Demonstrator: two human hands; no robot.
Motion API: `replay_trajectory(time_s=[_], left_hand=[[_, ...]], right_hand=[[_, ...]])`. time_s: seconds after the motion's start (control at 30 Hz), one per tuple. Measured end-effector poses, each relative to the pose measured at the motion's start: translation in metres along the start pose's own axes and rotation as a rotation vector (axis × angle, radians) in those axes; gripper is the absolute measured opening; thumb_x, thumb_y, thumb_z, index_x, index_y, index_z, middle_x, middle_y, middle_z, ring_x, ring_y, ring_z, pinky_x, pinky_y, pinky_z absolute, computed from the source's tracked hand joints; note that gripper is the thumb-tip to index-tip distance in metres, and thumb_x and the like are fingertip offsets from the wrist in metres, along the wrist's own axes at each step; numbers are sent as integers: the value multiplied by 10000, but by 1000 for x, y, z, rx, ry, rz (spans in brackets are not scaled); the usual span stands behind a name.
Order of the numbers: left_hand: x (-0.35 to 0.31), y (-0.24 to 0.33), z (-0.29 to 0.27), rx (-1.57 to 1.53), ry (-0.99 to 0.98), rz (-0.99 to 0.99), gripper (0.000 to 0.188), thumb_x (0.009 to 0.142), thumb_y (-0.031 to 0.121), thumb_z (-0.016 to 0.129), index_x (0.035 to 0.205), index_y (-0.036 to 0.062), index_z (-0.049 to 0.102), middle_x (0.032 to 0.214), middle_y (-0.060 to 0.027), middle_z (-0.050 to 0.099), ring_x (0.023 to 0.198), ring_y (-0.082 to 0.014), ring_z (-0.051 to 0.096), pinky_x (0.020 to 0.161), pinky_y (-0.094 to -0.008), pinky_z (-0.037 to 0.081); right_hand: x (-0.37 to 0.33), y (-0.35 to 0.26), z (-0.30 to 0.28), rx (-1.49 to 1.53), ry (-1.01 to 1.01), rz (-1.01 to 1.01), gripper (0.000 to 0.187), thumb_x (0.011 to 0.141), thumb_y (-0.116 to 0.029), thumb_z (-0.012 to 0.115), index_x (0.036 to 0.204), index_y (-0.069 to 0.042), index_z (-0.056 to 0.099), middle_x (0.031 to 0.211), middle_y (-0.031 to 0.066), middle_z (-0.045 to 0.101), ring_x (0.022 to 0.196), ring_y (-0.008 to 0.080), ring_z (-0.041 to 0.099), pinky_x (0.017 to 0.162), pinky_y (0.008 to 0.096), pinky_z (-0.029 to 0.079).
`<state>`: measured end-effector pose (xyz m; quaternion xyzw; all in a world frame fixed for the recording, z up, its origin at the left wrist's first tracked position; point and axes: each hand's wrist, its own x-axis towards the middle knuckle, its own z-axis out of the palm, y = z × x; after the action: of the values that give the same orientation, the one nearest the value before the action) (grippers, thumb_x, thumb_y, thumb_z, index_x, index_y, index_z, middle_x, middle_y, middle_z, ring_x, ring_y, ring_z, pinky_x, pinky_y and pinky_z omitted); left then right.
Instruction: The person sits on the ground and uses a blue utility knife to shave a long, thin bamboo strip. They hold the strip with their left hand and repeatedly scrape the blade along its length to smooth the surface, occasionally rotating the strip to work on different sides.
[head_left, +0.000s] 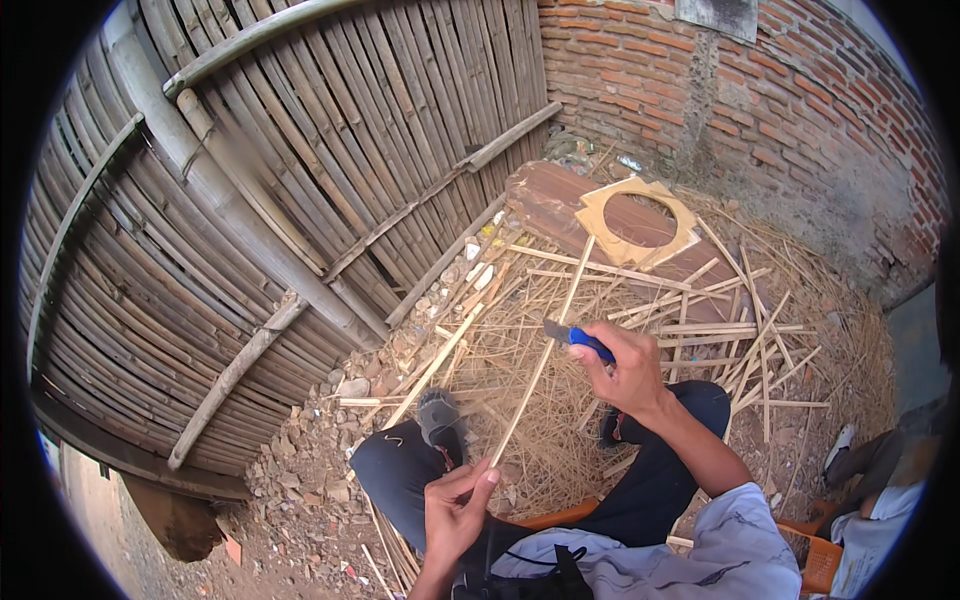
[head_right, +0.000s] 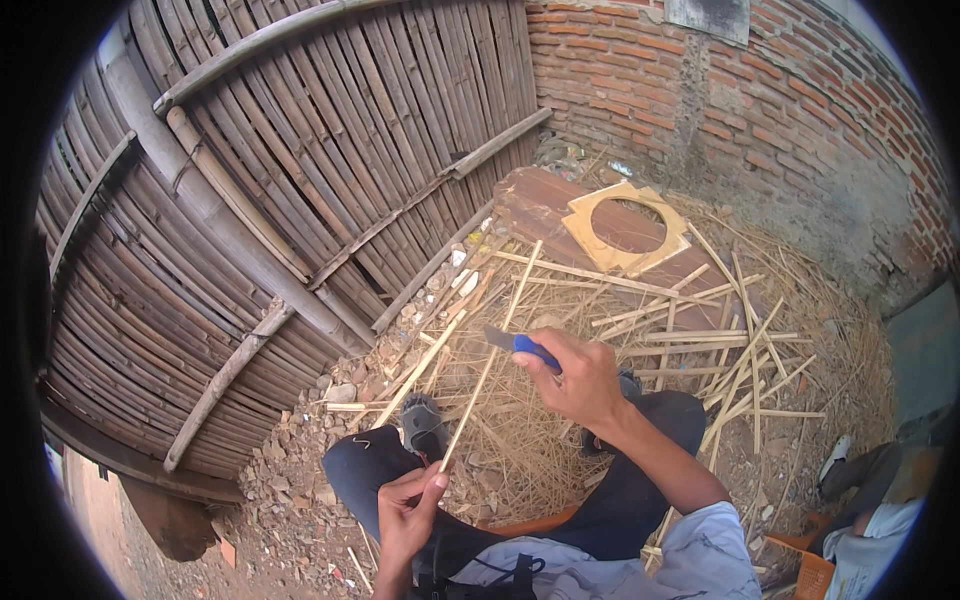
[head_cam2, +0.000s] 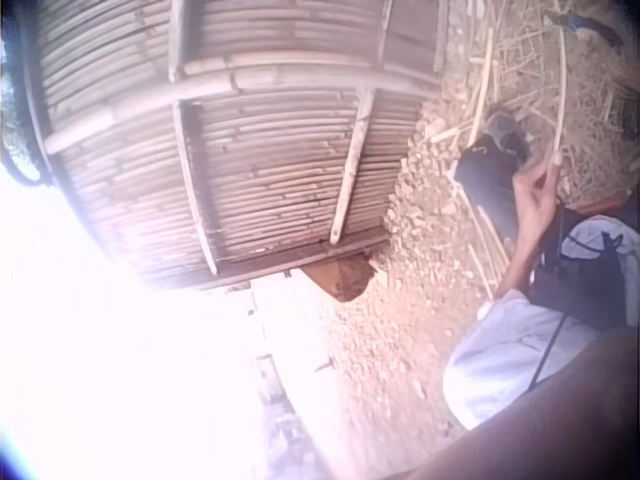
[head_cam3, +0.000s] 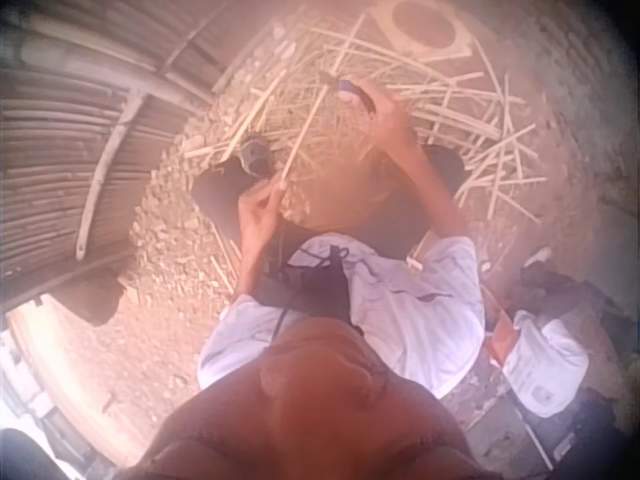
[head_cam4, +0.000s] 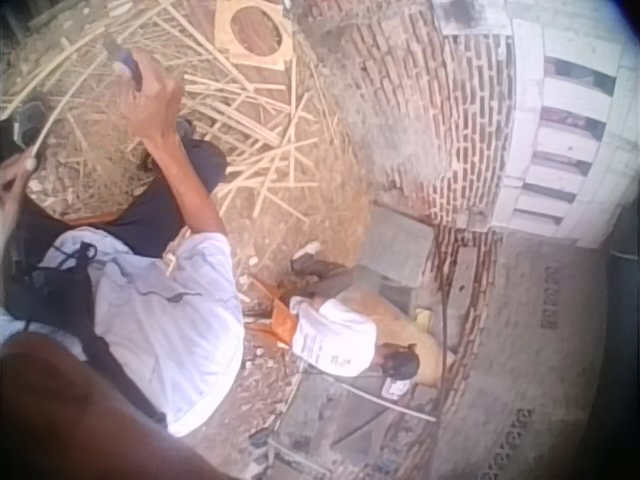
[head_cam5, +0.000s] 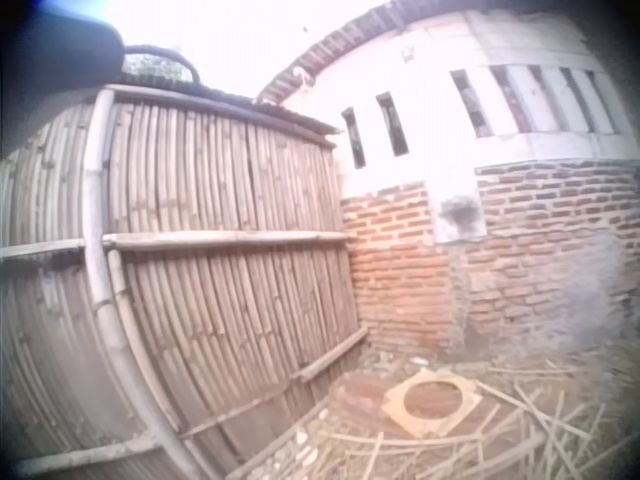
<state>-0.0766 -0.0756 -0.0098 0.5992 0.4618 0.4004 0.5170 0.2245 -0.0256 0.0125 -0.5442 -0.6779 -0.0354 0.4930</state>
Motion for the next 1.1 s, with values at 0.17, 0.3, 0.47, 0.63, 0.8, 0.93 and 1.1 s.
replay_trajectory(time_s=[0.17,0.3,0.47,0.63,0.8,0.93,1.1], left_hand=[[-11,-10,-14,16,-27,-21,222,1019,70,777,1195,-65,786,750,-31,640,707,-56,504,643,-239,433],[-12,-11,-21,31,-46,-7,193,1025,56,761,1163,-76,792,733,-27,628,692,-57,506,630,-240,424],[-20,-6,-37,49,-37,-64,190,1062,72,714,1160,-56,813,710,5,604,633,-32,468,552,-232,357],[-1,-16,-28,-110,-101,-128,385,1173,233,543,1193,-75,773,608,40,510,480,-24,411,439,-226,306],[12,-4,-11,-151,-113,-142,338,1161,199,571,1203,-59,785,641,49,518,537,-22,407,486,-232,307],[13,-7,0,-124,-102,-62,318,1151,186,592,1200,-60,787,667,44,536,557,-16,432,498,-217,316],[16,-1,11,94,-9,81,256,1120,147,642,1158,-37,816,699,42,570,605,-22,459,530,-225,334]], right_hand=[[32,27,-30,-98,26,193,275,1028,-288,750,1093,-21,757,772,160,742,610,274,715,561,375,518],[40,42,-36,-151,108,171,274,1056,-288,708,1102,-22,759,692,140,672,567,238,643,562,373,476],[47,66,-55,-147,147,326,299,1085,-297,661,1081,-10,746,641,118,601,550,189,538,561,368,418],[20,23,-29,42,-56,242,307,1063,-299,700,1065,6,727,676,117,646,567,211,599,560,371,448],[-10,-19,3,23,-104,-58,279,1012,-322,767,1069,-51,736,824,98,745,623,250,718,532,373,535],[-19,-39,11,-32,-221,-108,260,996,-330,779,1062,-82,736,867,61,759,638,246,734,529,368,554],[-21,-42,14,-6,-196,-120,254,979,-322,790,1072,-91,740,858,58,753,653,236,744,540,367,567]])
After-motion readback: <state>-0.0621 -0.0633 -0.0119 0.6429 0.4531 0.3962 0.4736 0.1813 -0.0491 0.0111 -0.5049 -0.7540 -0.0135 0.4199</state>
